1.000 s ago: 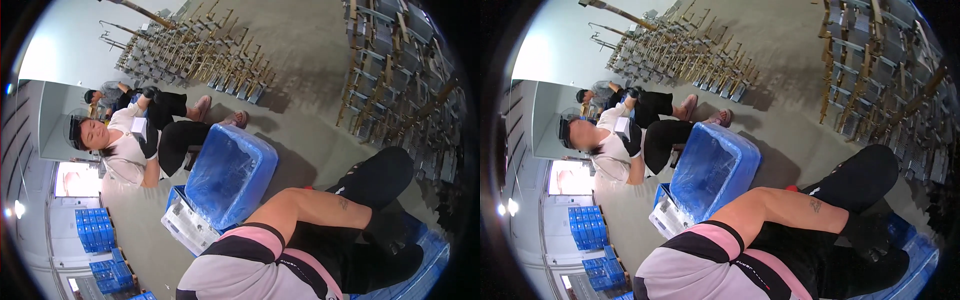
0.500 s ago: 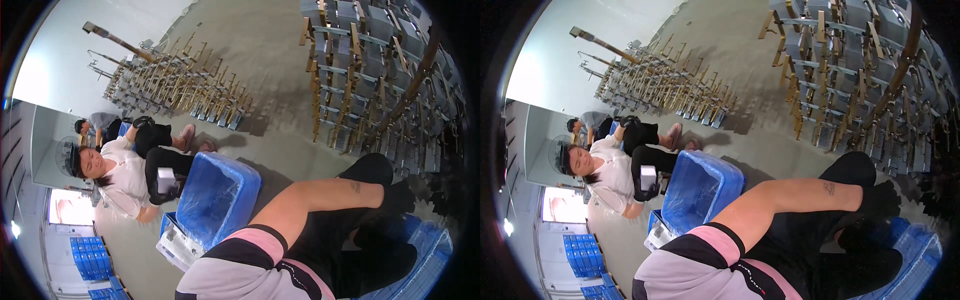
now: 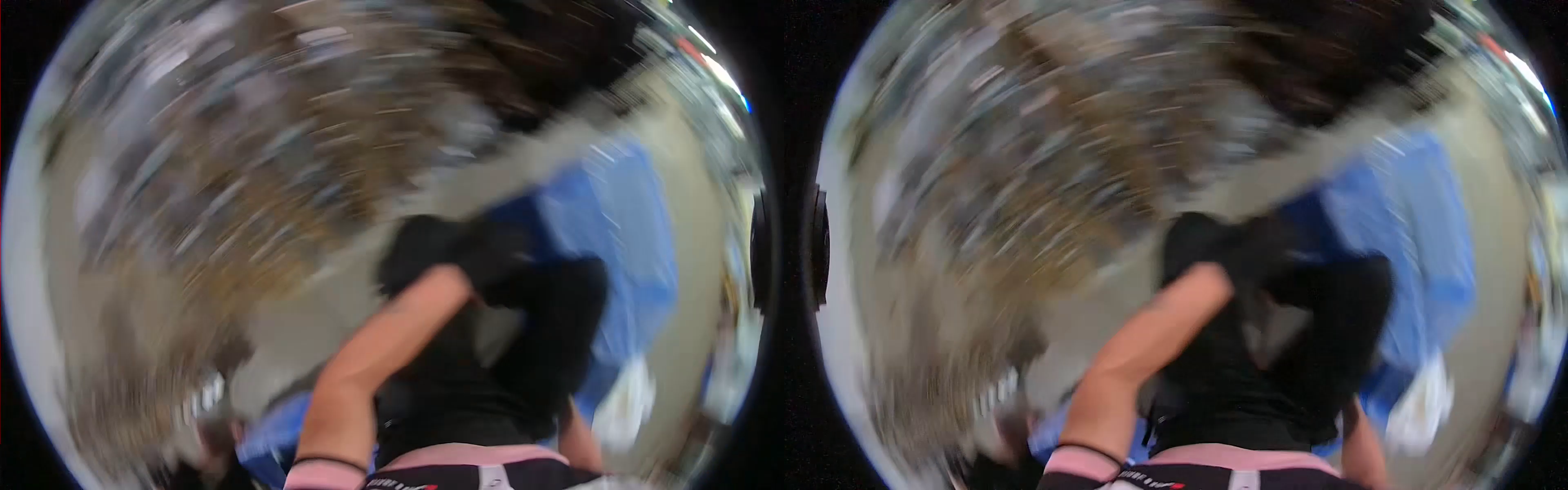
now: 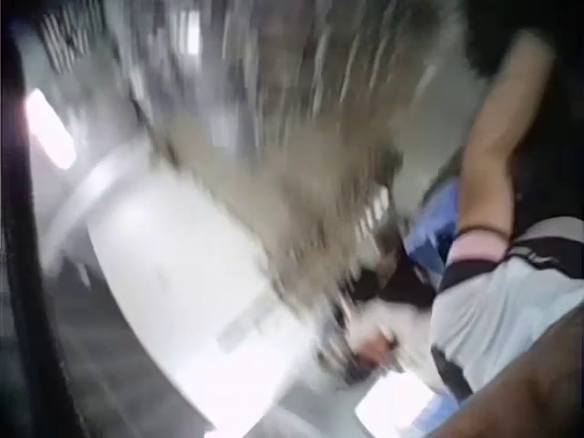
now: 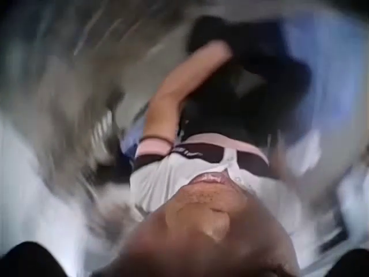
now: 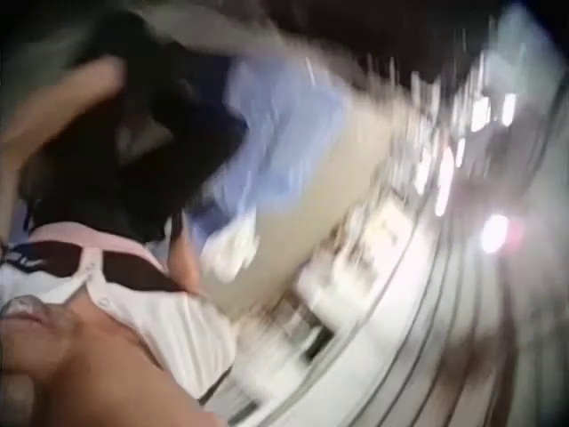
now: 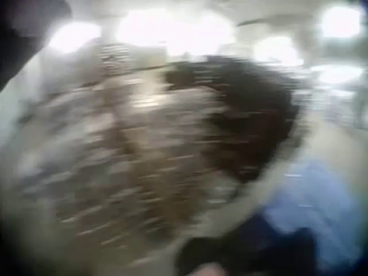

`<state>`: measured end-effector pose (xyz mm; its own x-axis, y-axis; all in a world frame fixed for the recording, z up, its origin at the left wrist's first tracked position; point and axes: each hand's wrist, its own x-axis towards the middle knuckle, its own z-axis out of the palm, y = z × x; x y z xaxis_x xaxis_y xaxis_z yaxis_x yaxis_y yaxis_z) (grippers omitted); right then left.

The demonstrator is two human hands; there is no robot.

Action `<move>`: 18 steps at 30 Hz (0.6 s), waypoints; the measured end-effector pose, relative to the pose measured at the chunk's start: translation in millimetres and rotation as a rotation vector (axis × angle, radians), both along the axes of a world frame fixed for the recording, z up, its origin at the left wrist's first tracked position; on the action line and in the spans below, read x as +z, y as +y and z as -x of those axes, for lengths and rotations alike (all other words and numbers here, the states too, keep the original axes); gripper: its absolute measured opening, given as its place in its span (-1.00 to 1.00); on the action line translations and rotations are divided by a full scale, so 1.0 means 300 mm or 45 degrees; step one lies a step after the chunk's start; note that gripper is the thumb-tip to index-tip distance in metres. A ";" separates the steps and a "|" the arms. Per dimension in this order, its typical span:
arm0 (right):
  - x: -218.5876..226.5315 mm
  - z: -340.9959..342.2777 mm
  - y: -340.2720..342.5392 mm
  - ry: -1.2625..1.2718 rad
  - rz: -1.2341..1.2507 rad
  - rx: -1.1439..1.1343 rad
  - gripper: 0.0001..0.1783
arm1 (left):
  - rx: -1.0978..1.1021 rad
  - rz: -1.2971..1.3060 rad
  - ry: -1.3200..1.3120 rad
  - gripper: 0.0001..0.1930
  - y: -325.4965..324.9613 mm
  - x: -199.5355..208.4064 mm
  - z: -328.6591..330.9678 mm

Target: Sorting and placing metal heat sink components into plastic bins.

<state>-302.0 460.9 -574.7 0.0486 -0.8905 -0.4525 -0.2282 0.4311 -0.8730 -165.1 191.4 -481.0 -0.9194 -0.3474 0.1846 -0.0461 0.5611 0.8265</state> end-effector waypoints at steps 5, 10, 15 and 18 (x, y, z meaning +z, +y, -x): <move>0.096 -0.009 0.880 0.169 -0.293 -1.131 -0.58 | -0.217 0.126 -0.142 -0.63 -0.062 0.261 0.057; 0.108 -0.233 1.090 0.836 -0.400 -1.553 -0.65 | -0.294 0.111 -0.229 -0.64 -0.013 0.177 0.140; 0.094 -0.362 1.299 0.880 -0.988 -1.675 -0.71 | -0.622 0.628 -0.223 -0.58 -0.113 0.045 0.154; -0.001 -0.460 1.372 0.204 -0.842 -2.066 -0.69 | -0.686 0.771 -0.171 -0.61 -0.059 0.035 0.170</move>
<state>-164.0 872.6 -574.9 -0.6979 0.3284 -0.6365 0.6939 0.5300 -0.4874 -216.2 173.7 -470.4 -0.9592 0.2727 0.0751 0.2804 0.8815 0.3800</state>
